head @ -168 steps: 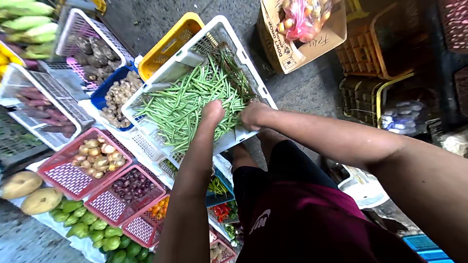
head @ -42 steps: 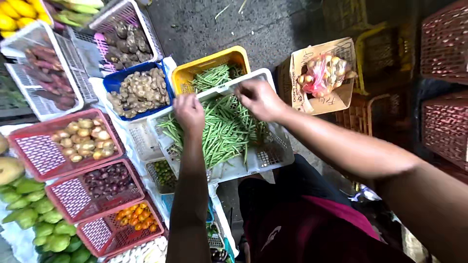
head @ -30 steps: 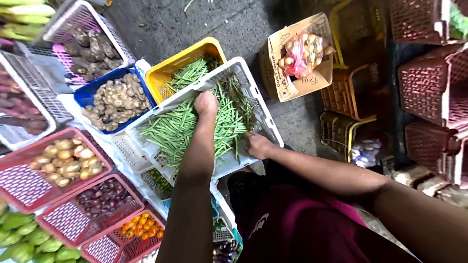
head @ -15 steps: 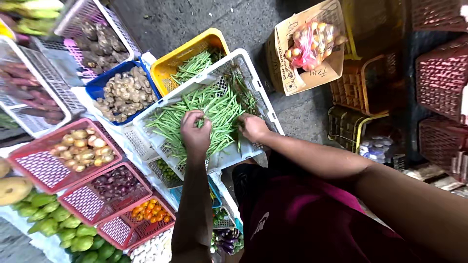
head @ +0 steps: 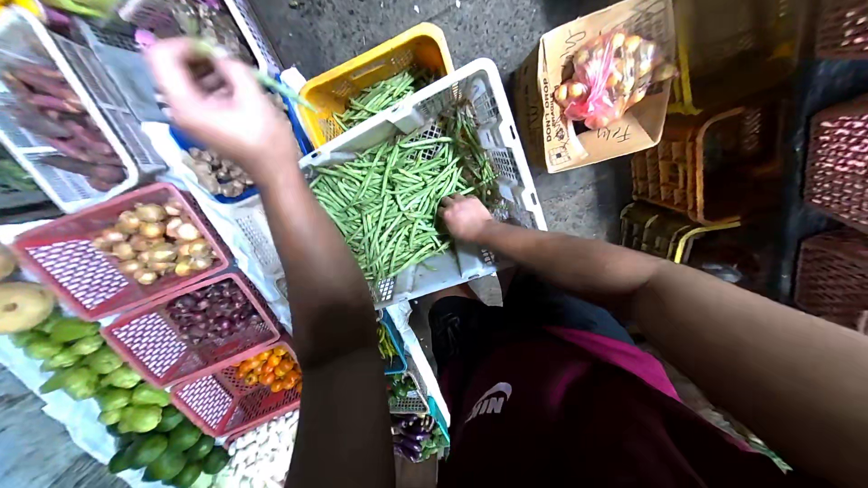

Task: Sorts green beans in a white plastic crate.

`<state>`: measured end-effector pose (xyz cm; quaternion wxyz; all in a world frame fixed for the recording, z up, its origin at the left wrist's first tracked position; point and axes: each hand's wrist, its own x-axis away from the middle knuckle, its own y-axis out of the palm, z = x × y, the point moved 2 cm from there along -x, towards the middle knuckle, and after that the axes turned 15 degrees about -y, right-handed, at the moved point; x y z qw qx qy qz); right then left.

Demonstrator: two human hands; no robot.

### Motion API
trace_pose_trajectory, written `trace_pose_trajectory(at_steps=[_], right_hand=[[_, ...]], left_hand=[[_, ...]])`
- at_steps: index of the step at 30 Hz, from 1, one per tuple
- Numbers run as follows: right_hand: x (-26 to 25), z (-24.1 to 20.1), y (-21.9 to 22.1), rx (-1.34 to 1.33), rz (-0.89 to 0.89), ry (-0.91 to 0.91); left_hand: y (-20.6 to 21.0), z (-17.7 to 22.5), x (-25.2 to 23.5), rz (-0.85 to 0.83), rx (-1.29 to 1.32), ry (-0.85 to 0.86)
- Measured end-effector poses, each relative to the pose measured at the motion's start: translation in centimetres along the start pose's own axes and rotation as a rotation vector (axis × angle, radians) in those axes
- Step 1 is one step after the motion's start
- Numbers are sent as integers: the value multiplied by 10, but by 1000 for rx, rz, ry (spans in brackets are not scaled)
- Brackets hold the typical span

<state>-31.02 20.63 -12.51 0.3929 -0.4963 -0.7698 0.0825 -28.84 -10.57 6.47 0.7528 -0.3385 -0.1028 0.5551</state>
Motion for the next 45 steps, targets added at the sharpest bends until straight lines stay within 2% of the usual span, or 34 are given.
trace_pose_trajectory(at_steps=[2, 5, 8, 9, 10, 11, 14, 18, 21, 24, 26, 27, 29, 31, 34, 37, 41, 42, 45], right_hand=[[8, 1, -6, 2, -41, 2], [21, 4, -29, -16, -57, 82], [42, 9, -50, -66, 117, 107], [48, 9, -57, -83, 187, 111], [54, 8, -65, -102, 237, 122], [59, 5, -73, -117, 268, 138], [79, -10, -87, -195, 364, 162], [106, -19, -73, -477, 482, 156], [119, -22, -48, -609, 522, 164], [123, -27, -39, -940, 725, 184], [118, -26, -36, -1015, 788, 278], [112, -22, -37, -930, 745, 324], [99, -15, -41, -612, 518, 416], [84, -10, -37, -408, 286, 455], [73, -10, -27, -219, -29, 425], [68, -15, -22, -153, -218, 410], [60, -15, -15, -96, -354, 361], [58, -14, -16, -104, -380, 345], [50, -8, -18, -139, -280, 297]], left_hand=[[20, -11, 9, -341, -304, -253], [20, -7, 64, -705, -373, -336], [7, -26, 171, -1337, -470, -467], [5, -38, 209, -1510, -560, -463], [4, -52, 241, -1609, -686, -450], [3, -63, 264, -1628, -809, -438], [11, -93, 293, -1443, -966, -362], [20, -96, 303, -1412, -922, -312], [13, -97, 300, -1473, -824, -283], [6, -103, 300, -1441, -759, -277], [12, -105, 305, -1389, -752, -212], [19, -104, 303, -1346, -744, -164], [31, -100, 285, -1270, -709, -108], [42, -94, 258, -1224, -655, -91], [50, -88, 232, -1214, -612, -59], [45, -81, 234, -1209, -707, -75], [50, -73, 273, -1329, -983, -334], [57, -73, 283, -1316, -1013, -383], [74, -81, 302, -1229, -1008, -494]])
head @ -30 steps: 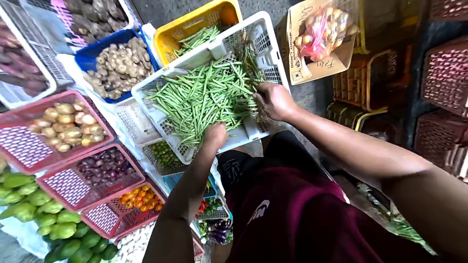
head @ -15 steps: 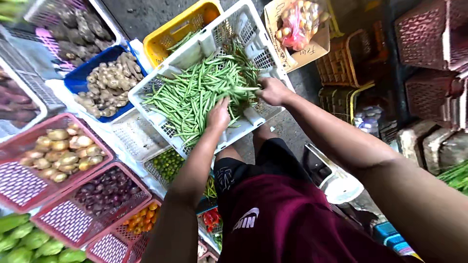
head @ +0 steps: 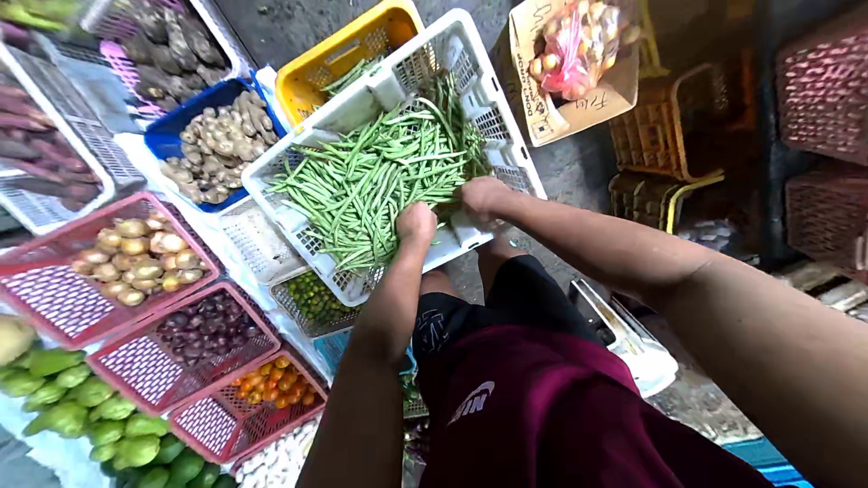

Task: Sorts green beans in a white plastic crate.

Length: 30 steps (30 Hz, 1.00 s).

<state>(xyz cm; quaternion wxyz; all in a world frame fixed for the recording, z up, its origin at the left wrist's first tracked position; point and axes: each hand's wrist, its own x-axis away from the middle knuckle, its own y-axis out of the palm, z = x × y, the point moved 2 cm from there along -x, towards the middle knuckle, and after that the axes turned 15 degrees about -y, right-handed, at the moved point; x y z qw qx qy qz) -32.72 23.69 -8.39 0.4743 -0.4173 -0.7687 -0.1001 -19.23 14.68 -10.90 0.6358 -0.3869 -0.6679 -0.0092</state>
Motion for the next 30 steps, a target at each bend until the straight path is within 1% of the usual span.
trace_pose_trajectory(at_steps=[1, 3, 5, 7, 9, 11, 12, 13, 14, 17, 20, 21, 23, 24, 26, 28, 30], right_hand=[[-4, 3, 0, -30, 76, -23], [-14, 2, 1, -74, 182, -67], [-28, -6, -1, -83, 212, -94], [-42, -18, 4, -68, 214, -95], [-53, -27, 9, -46, 199, -102], [-61, -31, 10, -3, 171, -139], [-63, -32, 12, 20, 169, -165], [-61, -30, 16, 37, 172, -187], [-60, -27, 18, 55, 181, -201], [-55, -26, 17, 88, 153, -204], [-58, -31, 12, 96, 65, -190], [-58, -31, 7, 89, 26, -184], [-50, -28, -3, 63, -68, -159], [-43, -23, -12, 46, -108, -140], [-20, -10, -25, -4, -159, -120], [1, 9, -31, -34, -137, -159], [23, 21, -35, -82, -78, -240]], left_hand=[[-2, -1, -1, -37, 45, -29], [-20, -20, 4, -129, 123, -53], [-45, -51, 18, -158, 131, -18], [-61, -92, 36, -156, 177, 42], [-73, -126, 52, -142, 347, 30], [-80, -143, 58, -105, 635, -22], [-80, -143, 57, -81, 752, -44], [-78, -137, 54, -50, 798, -59], [-76, -125, 51, -11, 771, -60], [-61, -78, 27, 76, 487, -28], [-37, -48, -6, 97, 132, -52], [-35, -45, -10, 85, 68, -62], [-40, -50, -7, 90, 98, -40], [-50, -58, -2, 111, 203, -4], [-68, -84, 14, 184, 564, 56], [-85, -114, 30, 273, 928, 71], [-100, -135, 44, 353, 1221, 75]])
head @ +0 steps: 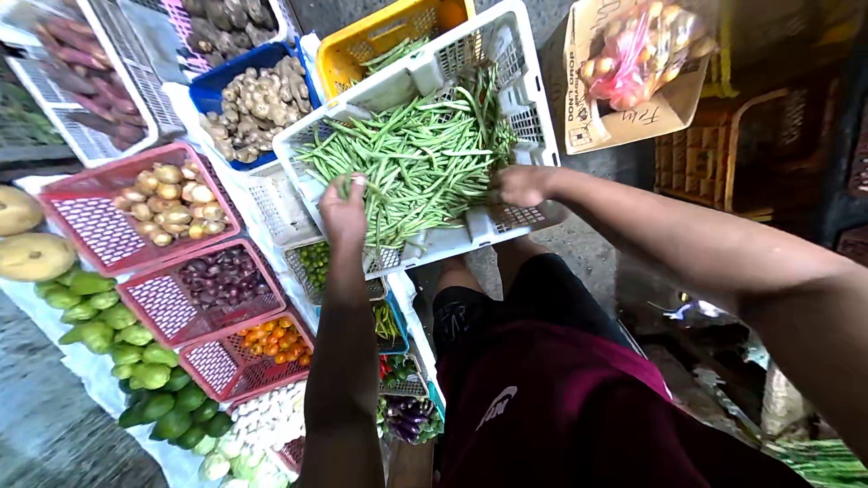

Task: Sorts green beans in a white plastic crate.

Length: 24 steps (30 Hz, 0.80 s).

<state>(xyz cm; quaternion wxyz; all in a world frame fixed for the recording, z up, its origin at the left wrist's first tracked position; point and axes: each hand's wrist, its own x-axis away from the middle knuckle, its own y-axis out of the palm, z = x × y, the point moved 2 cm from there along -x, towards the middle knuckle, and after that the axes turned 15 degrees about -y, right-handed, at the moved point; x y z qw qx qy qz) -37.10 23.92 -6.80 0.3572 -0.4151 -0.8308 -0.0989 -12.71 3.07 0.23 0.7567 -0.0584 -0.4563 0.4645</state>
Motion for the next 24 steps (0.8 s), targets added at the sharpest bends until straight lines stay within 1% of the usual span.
trace_pose_trajectory(at_steps=[2, 3, 4, 6, 8, 10, 11, 13, 14, 16, 19, 22, 24], right_hand=[[20, -9, -1, -63, 43, -13], [25, -14, -1, -99, 65, -4], [26, -15, 4, -130, 94, -1], [16, -10, 14, -134, 135, 3], [-5, -10, 23, -71, 111, 26], [-33, -16, 38, 17, 54, 60], [-47, -23, 45, 62, 15, 73], [-75, -44, 56, 146, -99, 117], [-87, -53, 59, 170, -139, 144], [-106, -64, 66, 182, -154, 188], [-115, -81, 68, 191, -175, 245], [-95, -95, 57, 229, -200, 258], [-73, -97, 47, 250, -196, 255]], left_hand=[[-17, 8, 4, -7, 236, 39], [-21, 11, 4, -43, 263, 55], [-21, 11, 5, -78, 188, 51], [-5, 8, 4, -212, -197, 17], [29, -3, -1, -373, -643, 8], [68, -27, -5, -414, -1048, 37], [82, -39, -6, -406, -1182, 62], [97, -53, -5, -389, -1320, 115], [100, -51, -4, -392, -1352, 124], [99, -44, -4, -426, -1396, 115], [80, -37, -9, -466, -1358, 110], [36, -26, -18, -530, -1069, 73], [-4, -2, -12, -575, -797, 71]])
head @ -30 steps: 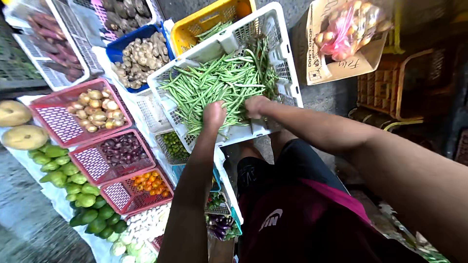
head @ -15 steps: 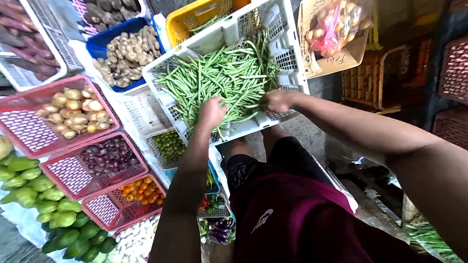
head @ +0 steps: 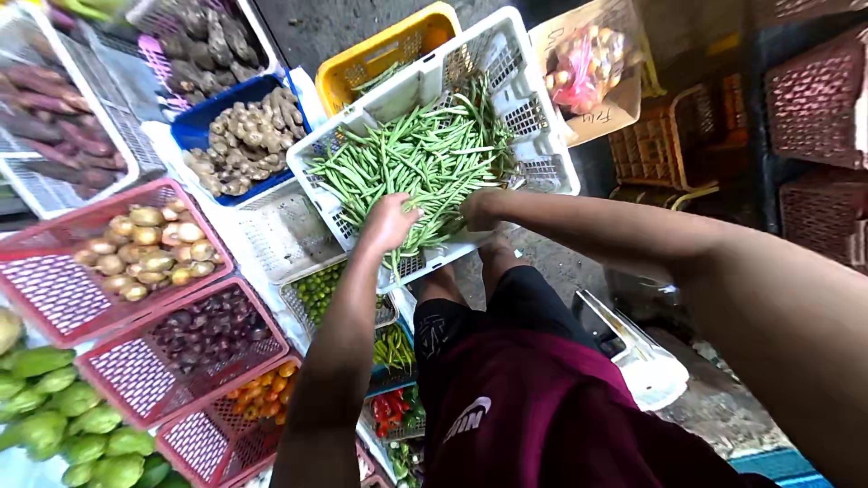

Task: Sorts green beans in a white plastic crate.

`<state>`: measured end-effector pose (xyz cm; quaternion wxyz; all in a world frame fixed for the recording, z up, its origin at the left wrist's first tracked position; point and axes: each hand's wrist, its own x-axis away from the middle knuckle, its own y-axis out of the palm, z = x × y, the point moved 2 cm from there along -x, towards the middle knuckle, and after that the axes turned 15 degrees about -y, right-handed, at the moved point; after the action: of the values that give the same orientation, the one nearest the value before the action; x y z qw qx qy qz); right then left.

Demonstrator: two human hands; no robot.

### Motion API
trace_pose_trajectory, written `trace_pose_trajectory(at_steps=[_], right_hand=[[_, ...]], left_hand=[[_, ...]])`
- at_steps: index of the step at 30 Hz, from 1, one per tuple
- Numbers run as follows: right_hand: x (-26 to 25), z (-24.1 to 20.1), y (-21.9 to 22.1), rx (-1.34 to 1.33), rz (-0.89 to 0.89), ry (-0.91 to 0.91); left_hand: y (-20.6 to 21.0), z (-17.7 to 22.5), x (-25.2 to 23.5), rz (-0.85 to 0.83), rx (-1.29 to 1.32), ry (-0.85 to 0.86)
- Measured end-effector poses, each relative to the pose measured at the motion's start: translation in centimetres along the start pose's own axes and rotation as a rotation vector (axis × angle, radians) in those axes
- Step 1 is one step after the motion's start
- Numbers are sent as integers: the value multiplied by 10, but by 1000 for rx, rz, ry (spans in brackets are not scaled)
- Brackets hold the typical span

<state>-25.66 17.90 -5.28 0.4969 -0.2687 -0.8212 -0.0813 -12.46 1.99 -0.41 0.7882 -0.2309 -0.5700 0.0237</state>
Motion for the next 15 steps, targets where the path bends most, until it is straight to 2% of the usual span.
trace_pose_trajectory(at_steps=[2, 4, 7, 9, 12, 15], right_hand=[[26, 8, -9, 9, -17, 0], [53, 12, -16, 12, -36, -10], [75, 30, -6, -18, 130, -97], [79, 44, 3, -84, 275, -152], [73, 57, 11, -142, 381, -177], [63, 59, 23, -185, 410, -206]], left_hand=[[-43, 2, 30, 77, 224, 99], [-87, 13, 50, 223, 281, 204], [-152, 45, 61, 475, 187, 378], [-187, 79, 58, 591, 27, 367], [-215, 134, 16, 614, -241, 277], [-196, 164, -89, 478, -411, 165]])
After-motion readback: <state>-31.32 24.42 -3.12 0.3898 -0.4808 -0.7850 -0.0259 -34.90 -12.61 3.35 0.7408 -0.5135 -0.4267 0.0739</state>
